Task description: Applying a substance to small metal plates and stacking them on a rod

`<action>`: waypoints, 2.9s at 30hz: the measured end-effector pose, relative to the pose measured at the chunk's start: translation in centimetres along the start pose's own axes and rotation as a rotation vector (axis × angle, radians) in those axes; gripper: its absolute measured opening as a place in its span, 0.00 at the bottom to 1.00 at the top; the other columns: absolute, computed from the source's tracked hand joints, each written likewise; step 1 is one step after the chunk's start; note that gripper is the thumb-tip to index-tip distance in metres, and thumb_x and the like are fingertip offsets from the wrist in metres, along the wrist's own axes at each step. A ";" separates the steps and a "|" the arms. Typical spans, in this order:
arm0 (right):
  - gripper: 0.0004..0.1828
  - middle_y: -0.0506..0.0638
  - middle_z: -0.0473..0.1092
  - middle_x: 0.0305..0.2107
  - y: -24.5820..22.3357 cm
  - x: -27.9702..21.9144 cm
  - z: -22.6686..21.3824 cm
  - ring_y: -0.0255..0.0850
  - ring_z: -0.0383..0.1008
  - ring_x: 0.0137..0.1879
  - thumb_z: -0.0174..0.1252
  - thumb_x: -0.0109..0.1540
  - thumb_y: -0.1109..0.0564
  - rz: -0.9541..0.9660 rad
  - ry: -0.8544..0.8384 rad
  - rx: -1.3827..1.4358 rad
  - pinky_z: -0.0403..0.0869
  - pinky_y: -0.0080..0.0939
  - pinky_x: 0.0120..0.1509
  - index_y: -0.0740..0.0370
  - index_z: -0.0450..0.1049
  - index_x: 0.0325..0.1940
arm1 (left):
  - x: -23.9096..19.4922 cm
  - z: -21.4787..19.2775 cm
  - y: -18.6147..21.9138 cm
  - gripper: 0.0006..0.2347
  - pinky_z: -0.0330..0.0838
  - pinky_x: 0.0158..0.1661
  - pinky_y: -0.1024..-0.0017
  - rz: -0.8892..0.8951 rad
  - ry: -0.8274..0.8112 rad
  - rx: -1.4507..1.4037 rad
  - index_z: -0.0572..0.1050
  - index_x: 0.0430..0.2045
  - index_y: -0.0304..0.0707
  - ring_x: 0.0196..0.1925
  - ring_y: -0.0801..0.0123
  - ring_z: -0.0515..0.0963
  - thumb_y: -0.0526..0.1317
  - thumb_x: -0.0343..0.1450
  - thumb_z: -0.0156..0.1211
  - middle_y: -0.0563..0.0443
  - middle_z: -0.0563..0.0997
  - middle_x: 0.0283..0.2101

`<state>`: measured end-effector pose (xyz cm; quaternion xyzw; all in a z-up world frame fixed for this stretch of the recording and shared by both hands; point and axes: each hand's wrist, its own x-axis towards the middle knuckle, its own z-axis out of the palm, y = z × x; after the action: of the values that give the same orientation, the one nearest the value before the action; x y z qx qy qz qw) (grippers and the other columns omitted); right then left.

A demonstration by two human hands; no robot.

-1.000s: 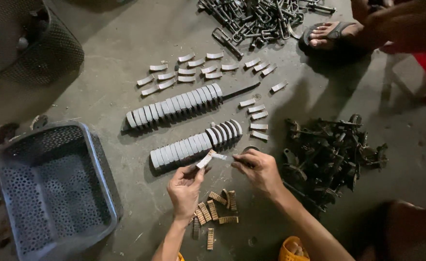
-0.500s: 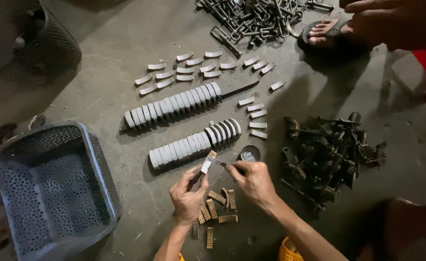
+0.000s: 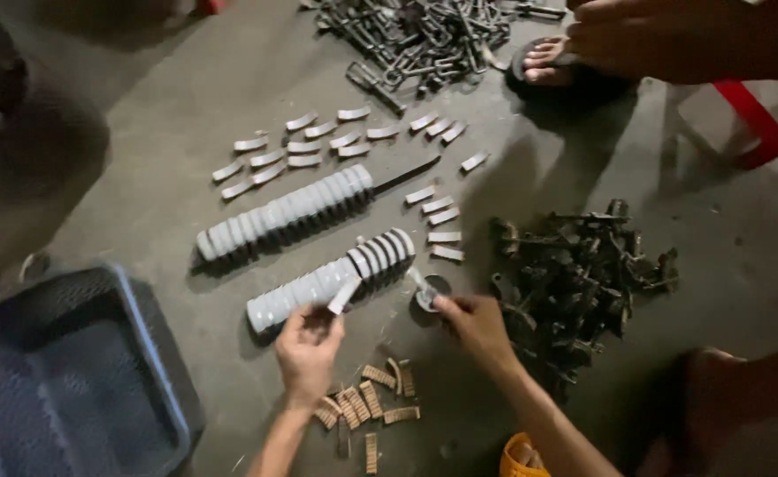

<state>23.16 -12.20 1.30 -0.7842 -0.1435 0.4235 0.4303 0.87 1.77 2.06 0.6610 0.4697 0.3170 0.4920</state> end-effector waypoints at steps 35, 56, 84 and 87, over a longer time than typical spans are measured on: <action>0.12 0.54 0.80 0.29 5.7 6.0 0.2 0.43 0.74 0.25 0.59 0.61 0.56 -0.220 0.340 -0.352 0.72 0.41 0.33 0.66 0.80 0.44 | -2.4 14.6 -10.3 0.39 0.72 0.50 0.57 0.195 -0.399 0.324 0.53 0.69 0.32 0.54 0.44 0.75 0.33 0.62 0.69 0.37 0.73 0.60; 0.12 0.49 0.75 0.30 -4.5 -4.1 1.4 0.44 0.74 0.27 0.59 0.61 0.57 -0.903 -0.240 -0.940 0.75 0.42 0.30 0.59 0.73 0.48 | -1.7 2.4 -5.6 0.26 0.72 0.17 0.78 -0.623 -0.292 -1.120 0.72 0.49 0.30 0.23 0.71 0.78 0.59 0.75 0.42 0.43 0.81 0.36; 0.09 0.50 0.71 0.16 -1.9 -3.4 4.0 0.55 0.77 0.28 0.60 0.56 0.47 -0.540 -0.201 -0.816 0.72 0.53 0.28 0.47 0.72 0.23 | -1.6 3.7 -3.1 0.31 0.83 0.32 0.61 -0.281 -0.097 -0.574 0.79 0.44 0.29 0.29 0.54 0.83 0.61 0.77 0.34 0.32 0.82 0.31; 0.10 0.57 0.73 0.16 -3.3 -4.3 4.0 0.57 0.77 0.25 0.62 0.56 0.53 -0.442 -0.288 -0.537 0.71 0.45 0.26 0.56 0.73 0.21 | -1.4 3.7 0.8 0.25 0.79 0.38 0.65 -0.306 -0.009 -0.619 0.80 0.39 0.28 0.35 0.59 0.81 0.54 0.76 0.39 0.36 0.81 0.32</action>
<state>17.87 -10.54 5.15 -0.7516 -0.4743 0.3735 0.2657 3.86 -0.84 1.68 0.4036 0.4429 0.3640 0.7130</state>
